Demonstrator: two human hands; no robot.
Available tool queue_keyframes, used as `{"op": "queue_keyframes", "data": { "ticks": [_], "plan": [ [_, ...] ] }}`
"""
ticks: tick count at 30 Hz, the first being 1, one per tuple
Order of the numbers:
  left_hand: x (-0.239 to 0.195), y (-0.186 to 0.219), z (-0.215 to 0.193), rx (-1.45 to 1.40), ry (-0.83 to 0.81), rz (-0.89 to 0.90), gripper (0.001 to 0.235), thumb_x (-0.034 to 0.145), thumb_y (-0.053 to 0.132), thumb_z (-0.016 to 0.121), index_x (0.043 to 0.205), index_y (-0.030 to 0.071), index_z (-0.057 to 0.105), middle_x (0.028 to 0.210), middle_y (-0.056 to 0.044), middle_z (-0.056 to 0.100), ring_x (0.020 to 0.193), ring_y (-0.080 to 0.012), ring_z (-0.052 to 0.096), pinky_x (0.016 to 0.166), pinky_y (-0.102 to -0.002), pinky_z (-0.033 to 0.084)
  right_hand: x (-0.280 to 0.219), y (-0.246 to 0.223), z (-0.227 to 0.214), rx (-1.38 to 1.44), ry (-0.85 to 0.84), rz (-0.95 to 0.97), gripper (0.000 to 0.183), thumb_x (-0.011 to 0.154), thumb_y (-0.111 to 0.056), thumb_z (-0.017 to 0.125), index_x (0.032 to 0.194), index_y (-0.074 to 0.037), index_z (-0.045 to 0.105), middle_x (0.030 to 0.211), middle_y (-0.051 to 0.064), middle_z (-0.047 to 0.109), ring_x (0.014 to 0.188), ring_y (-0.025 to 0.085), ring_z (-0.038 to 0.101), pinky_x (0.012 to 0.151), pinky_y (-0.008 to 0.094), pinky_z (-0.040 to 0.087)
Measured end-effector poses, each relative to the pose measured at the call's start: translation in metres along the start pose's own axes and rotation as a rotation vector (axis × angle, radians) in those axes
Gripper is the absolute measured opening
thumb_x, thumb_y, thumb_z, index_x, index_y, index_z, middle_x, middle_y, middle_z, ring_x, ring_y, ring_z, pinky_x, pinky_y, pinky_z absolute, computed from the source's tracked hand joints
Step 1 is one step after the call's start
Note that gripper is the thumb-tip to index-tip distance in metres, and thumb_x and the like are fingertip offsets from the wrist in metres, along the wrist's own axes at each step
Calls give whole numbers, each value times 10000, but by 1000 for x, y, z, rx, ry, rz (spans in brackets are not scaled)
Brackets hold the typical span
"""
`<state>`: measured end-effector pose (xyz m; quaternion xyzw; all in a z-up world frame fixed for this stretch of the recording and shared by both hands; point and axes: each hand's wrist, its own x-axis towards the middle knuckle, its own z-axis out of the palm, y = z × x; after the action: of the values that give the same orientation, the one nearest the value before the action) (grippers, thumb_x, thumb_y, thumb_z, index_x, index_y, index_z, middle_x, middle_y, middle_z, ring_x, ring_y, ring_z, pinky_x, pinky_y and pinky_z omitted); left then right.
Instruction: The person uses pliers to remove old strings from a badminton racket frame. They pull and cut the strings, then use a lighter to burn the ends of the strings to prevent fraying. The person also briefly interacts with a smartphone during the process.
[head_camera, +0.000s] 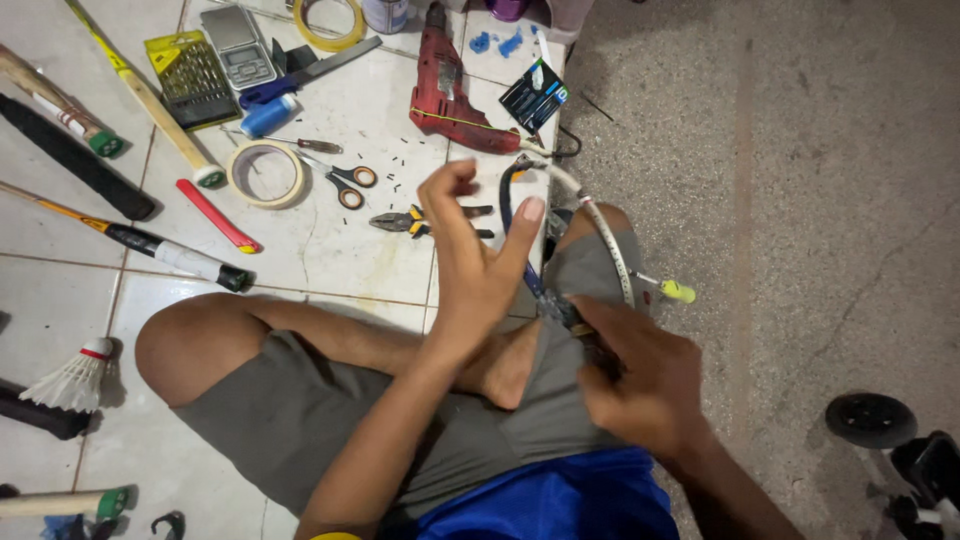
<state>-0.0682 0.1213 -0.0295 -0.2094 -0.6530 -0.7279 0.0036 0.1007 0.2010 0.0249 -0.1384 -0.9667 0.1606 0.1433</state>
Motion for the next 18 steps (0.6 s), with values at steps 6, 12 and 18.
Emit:
{"op": "queue_keyframes", "data": {
  "ticks": [6, 12, 18],
  "plan": [
    [3, -12, -2, -578, -228, -559, 504, 1015, 249, 549, 1488, 85, 493, 685, 23, 432, 559, -69, 416, 530, -208, 380, -6, 1, 38, 197, -22, 55, 545, 738, -51, 589, 1277, -75, 663, 1148, 77, 760, 1002, 186, 743, 921, 291, 554],
    [4, -24, -4, -532, -232, -492, 406, 1086, 112, 429, 1472, 0, 488, 633, -9, 412, 479, -94, 430, 450, -223, 368, 1, 1, 59, 422, -130, 561, 599, 671, -130, 619, 1244, -189, 781, 902, 199, 770, 847, 305, 751, 694, 421, 546],
    [5, -34, -4, -523, -251, -469, 406, 1091, 104, 411, 1477, 10, 494, 642, -3, 384, 497, -84, 383, 464, -231, 322, 11, 13, 79, 692, -189, 645, 624, 622, -103, 627, 1231, -73, 757, 888, 232, 776, 753, 215, 658, 624, 373, 518]
  ]
}}
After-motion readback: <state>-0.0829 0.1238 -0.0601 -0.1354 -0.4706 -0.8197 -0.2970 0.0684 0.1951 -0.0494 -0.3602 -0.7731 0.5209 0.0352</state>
